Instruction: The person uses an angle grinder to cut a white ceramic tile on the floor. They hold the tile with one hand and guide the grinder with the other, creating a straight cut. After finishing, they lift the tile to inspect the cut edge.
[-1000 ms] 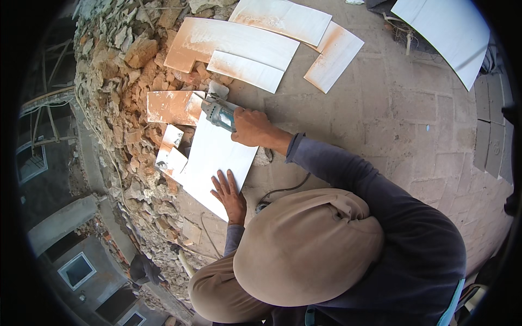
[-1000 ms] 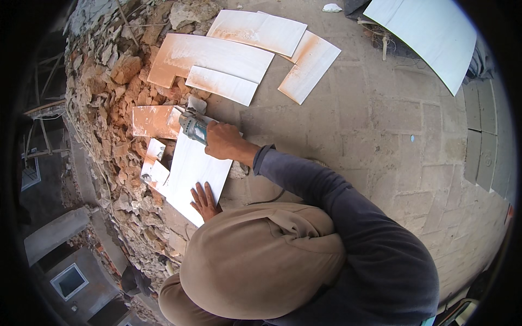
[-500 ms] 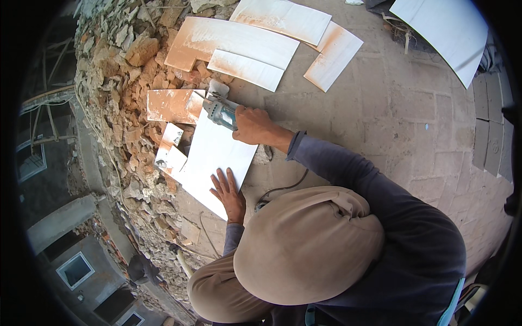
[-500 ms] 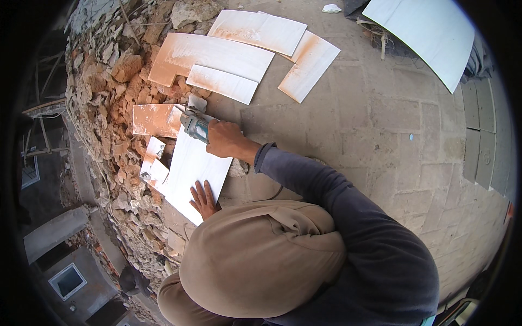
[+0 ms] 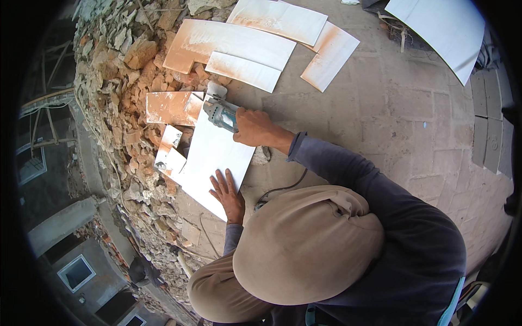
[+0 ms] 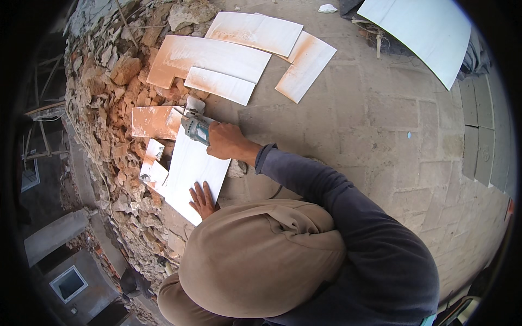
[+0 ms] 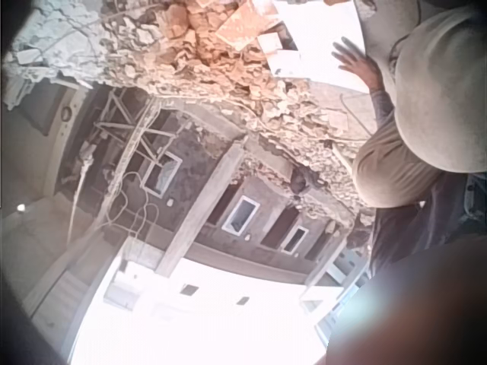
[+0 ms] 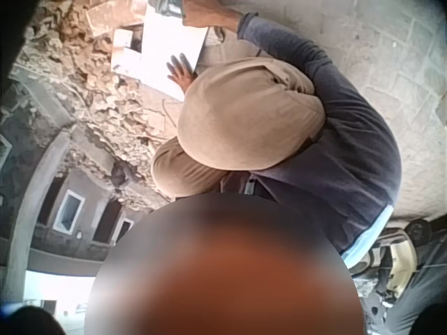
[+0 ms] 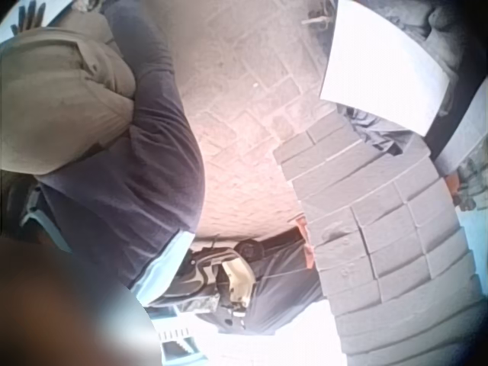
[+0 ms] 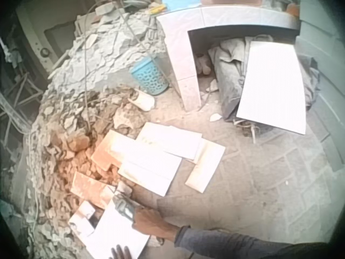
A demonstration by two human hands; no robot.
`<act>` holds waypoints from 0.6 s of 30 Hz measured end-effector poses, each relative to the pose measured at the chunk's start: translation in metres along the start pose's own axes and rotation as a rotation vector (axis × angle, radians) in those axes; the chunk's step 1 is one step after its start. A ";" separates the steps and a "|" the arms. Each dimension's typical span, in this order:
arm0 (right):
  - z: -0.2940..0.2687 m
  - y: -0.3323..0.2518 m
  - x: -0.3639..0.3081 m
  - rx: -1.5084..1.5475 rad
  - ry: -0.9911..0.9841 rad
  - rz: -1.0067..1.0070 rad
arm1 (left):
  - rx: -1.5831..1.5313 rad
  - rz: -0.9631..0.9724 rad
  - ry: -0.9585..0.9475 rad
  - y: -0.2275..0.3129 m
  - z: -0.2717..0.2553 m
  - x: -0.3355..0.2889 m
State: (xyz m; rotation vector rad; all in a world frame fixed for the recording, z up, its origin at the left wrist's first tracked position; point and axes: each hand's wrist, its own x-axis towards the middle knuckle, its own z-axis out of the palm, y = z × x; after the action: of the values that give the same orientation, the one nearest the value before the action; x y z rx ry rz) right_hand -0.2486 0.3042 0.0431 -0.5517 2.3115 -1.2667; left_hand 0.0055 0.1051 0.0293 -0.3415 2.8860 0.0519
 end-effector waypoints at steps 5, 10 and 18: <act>0.001 0.001 -0.001 -0.006 -0.006 0.008 | -0.015 0.000 0.001 0.001 -0.002 0.000; 0.000 0.003 -0.005 -0.012 -0.007 0.008 | -0.026 0.003 0.010 0.002 -0.002 0.000; -0.002 0.005 -0.012 -0.010 0.008 0.002 | -0.025 0.007 0.007 0.001 -0.004 -0.001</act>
State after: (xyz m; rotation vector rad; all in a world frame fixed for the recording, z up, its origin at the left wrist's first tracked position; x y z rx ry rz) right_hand -0.2407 0.3141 0.0418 -0.5486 2.3257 -1.2599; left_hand 0.0048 0.1063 0.0332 -0.3370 2.8962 0.0888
